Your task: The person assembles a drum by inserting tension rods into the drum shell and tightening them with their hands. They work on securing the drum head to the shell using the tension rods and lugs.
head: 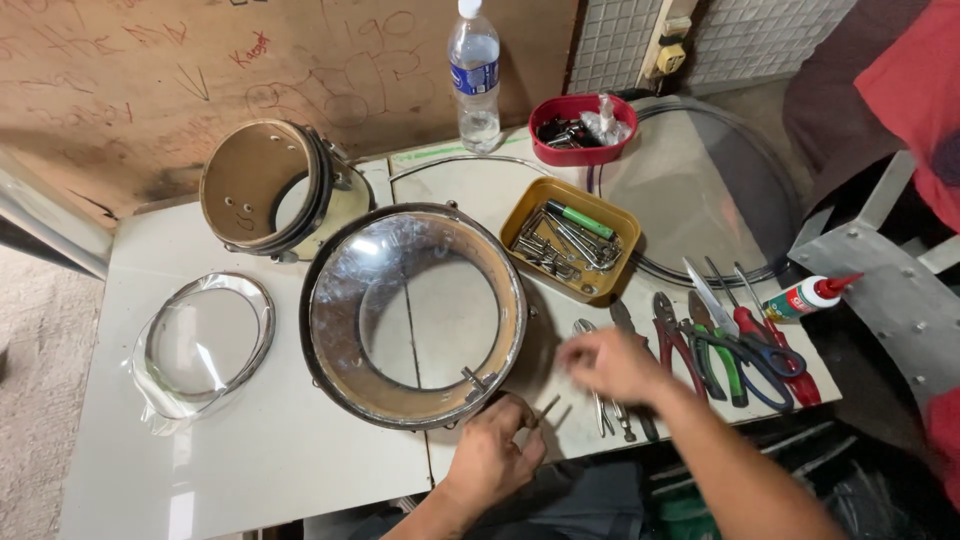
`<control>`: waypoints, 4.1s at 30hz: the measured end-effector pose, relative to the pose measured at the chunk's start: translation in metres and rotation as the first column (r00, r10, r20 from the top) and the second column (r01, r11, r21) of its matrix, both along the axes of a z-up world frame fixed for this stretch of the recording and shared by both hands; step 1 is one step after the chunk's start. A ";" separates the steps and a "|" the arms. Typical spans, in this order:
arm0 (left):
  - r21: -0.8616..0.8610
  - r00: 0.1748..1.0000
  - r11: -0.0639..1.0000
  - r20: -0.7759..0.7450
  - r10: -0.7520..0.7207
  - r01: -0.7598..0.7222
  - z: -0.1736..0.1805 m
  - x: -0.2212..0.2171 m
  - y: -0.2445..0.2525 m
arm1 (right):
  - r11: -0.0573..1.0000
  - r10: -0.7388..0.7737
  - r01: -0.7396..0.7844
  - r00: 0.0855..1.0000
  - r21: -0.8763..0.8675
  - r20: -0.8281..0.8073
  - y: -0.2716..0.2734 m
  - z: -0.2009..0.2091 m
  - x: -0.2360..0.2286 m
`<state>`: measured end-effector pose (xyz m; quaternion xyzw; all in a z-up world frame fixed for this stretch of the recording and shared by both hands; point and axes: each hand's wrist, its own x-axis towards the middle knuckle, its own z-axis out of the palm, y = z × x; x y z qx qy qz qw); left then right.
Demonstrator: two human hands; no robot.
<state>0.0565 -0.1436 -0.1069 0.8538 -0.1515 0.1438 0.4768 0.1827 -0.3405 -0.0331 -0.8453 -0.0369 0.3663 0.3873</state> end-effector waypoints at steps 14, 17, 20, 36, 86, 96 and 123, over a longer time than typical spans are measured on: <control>-0.110 0.996 0.990 -0.024 -0.090 0.087 0.032 -0.039 0.014 | 0.786 0.158 0.109 0.916 -0.608 0.370 0.029 -0.001 0.142; -0.118 0.996 0.990 -0.045 -0.077 0.071 0.034 -0.043 0.019 | 0.740 0.280 0.019 0.900 -0.672 0.334 0.030 0.002 0.146; -0.131 0.997 0.989 -0.031 -0.077 0.072 0.044 -0.049 0.023 | 0.699 0.267 -0.003 0.929 -0.715 0.256 0.039 0.012 0.145; -0.230 0.988 0.971 -0.153 0.034 -0.070 0.061 -0.095 0.057 | 0.676 0.407 -0.037 0.851 -0.736 0.332 0.026 -0.009 0.150; 0.292 0.834 0.876 0.516 0.194 -0.385 0.078 -0.067 0.066 | 0.332 -0.447 0.317 0.882 0.888 -0.148 0.126 -0.088 -0.165; 0.479 0.943 0.826 0.284 0.173 -0.296 0.077 -0.054 0.075 | 0.437 -0.532 0.392 0.838 0.810 -0.118 0.108 -0.101 -0.163; 0.594 0.932 0.771 0.361 -0.002 -0.229 0.074 -0.035 0.097 | 0.799 -0.522 0.118 0.625 0.590 0.581 0.123 -0.133 -0.115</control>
